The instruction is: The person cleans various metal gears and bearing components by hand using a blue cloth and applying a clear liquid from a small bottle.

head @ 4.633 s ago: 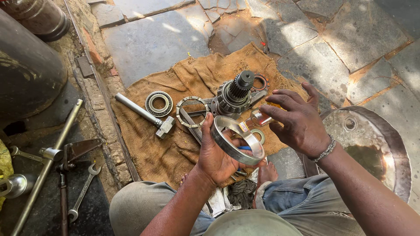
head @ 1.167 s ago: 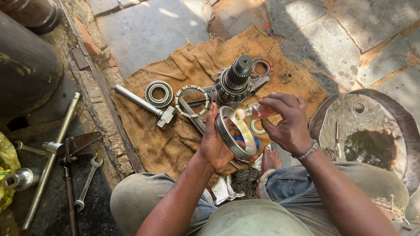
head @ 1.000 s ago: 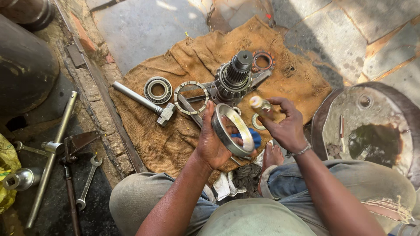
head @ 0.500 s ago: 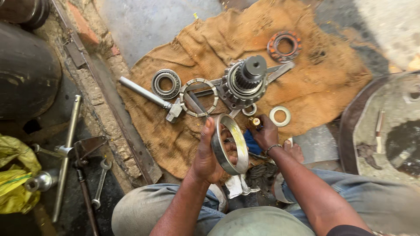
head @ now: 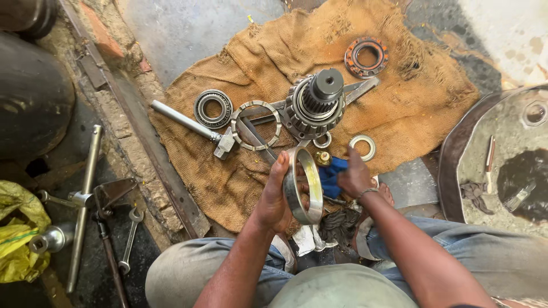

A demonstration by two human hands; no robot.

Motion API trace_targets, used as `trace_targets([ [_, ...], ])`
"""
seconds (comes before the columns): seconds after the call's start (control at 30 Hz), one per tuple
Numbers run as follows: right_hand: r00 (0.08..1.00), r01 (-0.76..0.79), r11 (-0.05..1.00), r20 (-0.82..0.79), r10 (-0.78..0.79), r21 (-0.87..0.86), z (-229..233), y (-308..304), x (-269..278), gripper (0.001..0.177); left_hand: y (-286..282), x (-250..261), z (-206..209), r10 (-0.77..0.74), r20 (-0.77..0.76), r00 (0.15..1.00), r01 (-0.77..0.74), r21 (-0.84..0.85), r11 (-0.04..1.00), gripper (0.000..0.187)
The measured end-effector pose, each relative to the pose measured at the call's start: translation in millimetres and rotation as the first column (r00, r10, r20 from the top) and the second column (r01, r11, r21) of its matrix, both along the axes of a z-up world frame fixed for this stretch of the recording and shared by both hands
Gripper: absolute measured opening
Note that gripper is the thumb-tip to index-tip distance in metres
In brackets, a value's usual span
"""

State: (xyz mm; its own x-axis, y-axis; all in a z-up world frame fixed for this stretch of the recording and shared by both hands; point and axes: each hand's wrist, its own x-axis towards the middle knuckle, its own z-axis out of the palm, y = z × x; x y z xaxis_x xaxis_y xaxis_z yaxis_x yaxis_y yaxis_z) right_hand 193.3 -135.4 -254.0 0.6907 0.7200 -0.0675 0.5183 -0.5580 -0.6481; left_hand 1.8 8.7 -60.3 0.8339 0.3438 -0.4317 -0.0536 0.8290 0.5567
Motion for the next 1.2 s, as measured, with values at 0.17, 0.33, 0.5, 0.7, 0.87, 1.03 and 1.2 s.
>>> trace_targets([
  [0.17,0.926,0.377,0.884,-0.124,-0.356,0.275,107,7,-3,0.032,1,0,4,0.000,0.030,1.000,-0.001,0.016,1.000,0.065],
  [0.33,0.923,-0.372,0.841,0.249,0.292,0.393,269,-19,-71,0.051,4,4,22,0.005,0.097,0.995,-0.005,0.002,1.000,0.067],
  [0.5,0.885,-0.466,0.807,0.220,0.411,0.363,307,0,-102,0.037,-2,5,26,-0.033,0.064,0.997,0.032,0.010,0.999,0.074],
  [0.7,0.924,-0.364,0.885,-0.009,0.383,0.291,306,5,-102,0.021,-4,1,16,-0.078,0.171,0.982,0.057,0.125,0.991,0.094],
  [0.87,0.824,-0.068,0.975,-0.539,0.173,0.209,315,18,-92,0.016,4,-5,50,-0.160,0.273,0.949,0.002,0.502,0.865,0.129],
  [1.03,0.521,0.261,0.895,-0.833,0.185,0.362,324,29,-78,0.018,7,-12,68,-0.268,0.310,0.912,0.003,0.649,0.760,0.134],
  [1.2,0.663,0.086,0.881,-0.687,0.298,0.465,313,25,-75,0.026,0,-10,34,-0.101,0.434,0.895,-0.045,0.313,0.949,0.113],
])
